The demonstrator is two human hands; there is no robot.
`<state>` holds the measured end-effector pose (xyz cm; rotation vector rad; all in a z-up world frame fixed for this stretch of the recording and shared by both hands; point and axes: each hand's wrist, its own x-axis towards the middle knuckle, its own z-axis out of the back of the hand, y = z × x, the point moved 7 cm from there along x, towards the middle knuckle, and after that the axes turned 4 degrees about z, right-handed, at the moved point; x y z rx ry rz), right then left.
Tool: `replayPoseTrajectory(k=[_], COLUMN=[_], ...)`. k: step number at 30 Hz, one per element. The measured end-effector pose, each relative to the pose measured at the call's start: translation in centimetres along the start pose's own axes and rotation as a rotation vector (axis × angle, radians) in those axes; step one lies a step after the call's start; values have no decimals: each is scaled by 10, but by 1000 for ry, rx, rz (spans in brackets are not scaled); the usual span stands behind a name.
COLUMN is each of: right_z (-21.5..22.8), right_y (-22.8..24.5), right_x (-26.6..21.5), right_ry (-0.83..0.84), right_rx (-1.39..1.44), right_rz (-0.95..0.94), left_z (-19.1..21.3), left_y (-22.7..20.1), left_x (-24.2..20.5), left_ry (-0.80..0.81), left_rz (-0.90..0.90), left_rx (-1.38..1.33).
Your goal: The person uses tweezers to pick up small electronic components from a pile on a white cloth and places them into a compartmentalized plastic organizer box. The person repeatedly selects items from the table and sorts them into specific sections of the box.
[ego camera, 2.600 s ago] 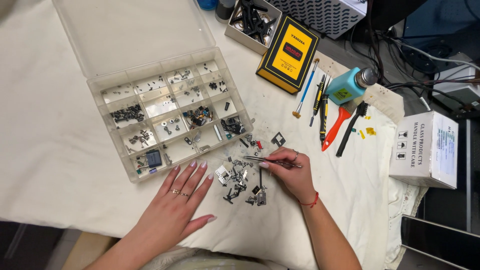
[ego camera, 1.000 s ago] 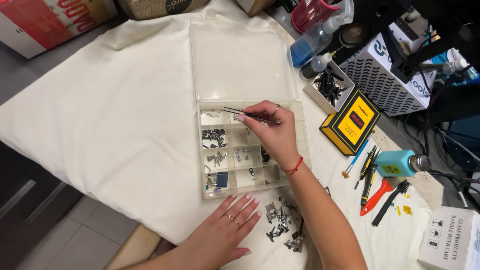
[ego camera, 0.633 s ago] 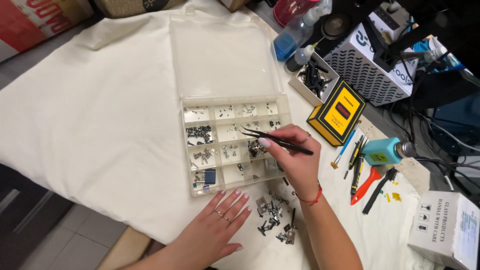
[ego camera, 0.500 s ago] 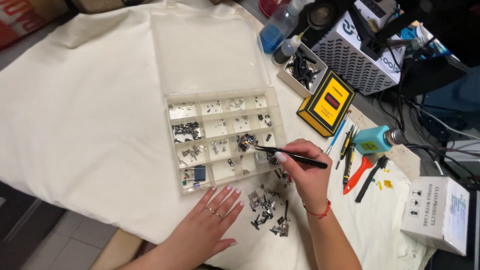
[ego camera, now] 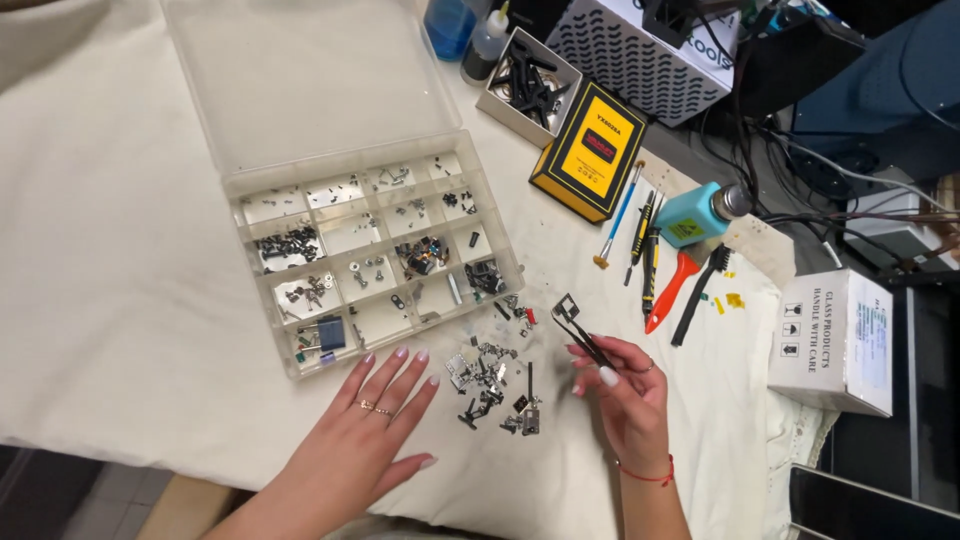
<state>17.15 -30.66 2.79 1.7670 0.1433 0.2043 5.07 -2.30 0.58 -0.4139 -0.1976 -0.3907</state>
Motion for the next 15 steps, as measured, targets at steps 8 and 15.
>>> replayPoseTrajectory(k=[8, 15], right_z=[19, 12], right_y=[-10, -9], right_x=[-15, -17], right_ry=[-204, -181], right_rx=[-255, -450], right_rz=[-162, -207], left_z=[4, 8], left_y=[-2, -4], left_x=[2, 5], left_ry=[-2, 6], left_rz=[-13, -13], left_rx=[60, 111])
